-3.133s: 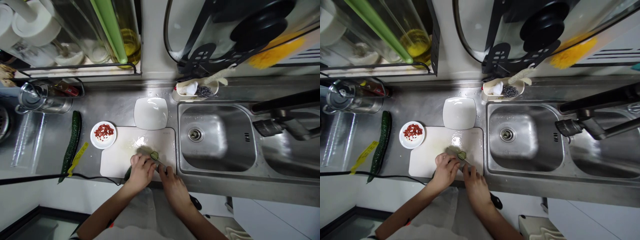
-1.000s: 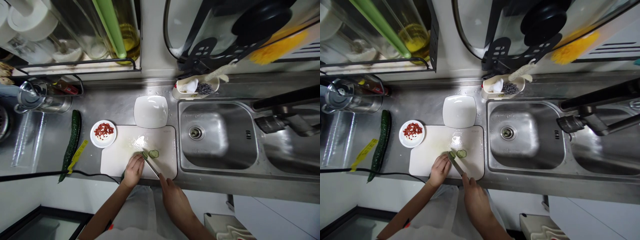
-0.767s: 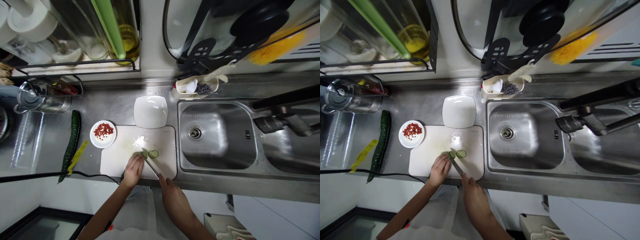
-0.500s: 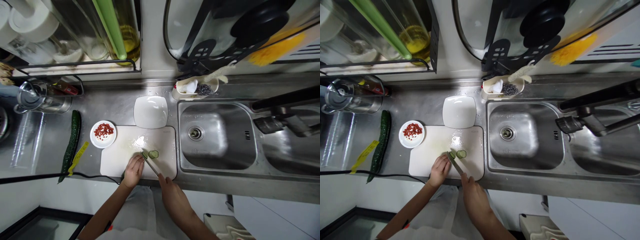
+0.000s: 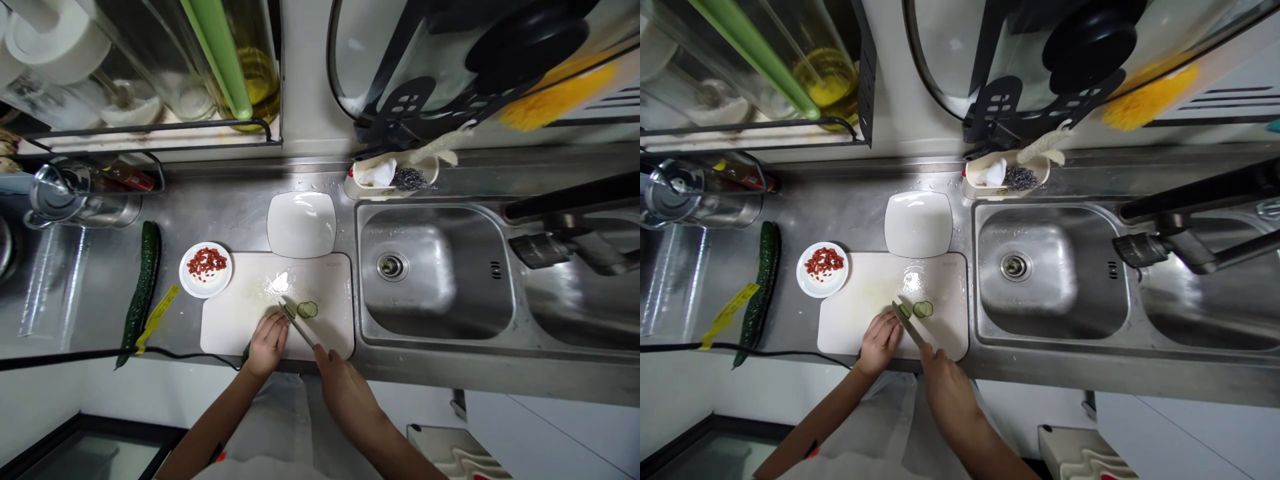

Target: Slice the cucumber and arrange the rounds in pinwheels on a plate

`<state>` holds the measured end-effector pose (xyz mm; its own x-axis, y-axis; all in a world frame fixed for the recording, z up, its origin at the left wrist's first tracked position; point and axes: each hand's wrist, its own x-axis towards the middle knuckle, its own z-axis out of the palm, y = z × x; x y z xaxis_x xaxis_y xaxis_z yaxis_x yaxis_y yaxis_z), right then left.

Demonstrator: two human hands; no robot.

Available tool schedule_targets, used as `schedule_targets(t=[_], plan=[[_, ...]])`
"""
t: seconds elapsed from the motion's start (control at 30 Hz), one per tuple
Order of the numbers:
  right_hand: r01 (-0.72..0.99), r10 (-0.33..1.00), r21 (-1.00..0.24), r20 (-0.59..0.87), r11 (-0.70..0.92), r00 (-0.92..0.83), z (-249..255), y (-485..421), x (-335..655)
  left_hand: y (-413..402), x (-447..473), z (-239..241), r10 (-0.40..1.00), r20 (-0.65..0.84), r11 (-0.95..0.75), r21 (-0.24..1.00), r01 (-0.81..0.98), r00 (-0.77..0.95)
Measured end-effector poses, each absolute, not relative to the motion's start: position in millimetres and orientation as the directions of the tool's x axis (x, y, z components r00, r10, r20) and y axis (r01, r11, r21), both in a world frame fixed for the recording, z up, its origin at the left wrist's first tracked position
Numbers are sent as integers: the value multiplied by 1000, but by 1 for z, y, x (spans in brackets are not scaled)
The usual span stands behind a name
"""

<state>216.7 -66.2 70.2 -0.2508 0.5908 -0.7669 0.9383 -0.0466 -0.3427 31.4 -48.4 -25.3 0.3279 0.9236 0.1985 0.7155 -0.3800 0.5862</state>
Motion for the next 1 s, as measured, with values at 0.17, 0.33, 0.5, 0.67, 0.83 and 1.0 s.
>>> schedule_targets(t=[0.17, 0.33, 0.5, 0.67, 0.83, 1.0], plan=[[941, 599, -336, -760, -32, -251, 64, -68, 216, -49, 31, -26, 920, 200, -388, 579, 717, 336], [937, 620, -348, -741, -26, -259, 59, -68, 214, -50, 31, -27, 916, 207, -398, 571, 718, 342], [935, 615, -351, -747, -43, -252, 60, -64, 212, -49, 31, -26, 916, 210, -400, 571, 717, 343], [928, 632, -369, -731, -47, -259, 59, -62, 211, -49, 32, -25, 919, 191, -391, 569, 724, 345], [924, 632, -374, -736, -78, -244, 55, -61, 208, -49, 31, -26, 917, 185, -394, 568, 722, 354], [928, 650, -370, -718, -53, -249, 50, -60, 204, -50, 31, -27, 913, 195, -403, 562, 722, 357]])
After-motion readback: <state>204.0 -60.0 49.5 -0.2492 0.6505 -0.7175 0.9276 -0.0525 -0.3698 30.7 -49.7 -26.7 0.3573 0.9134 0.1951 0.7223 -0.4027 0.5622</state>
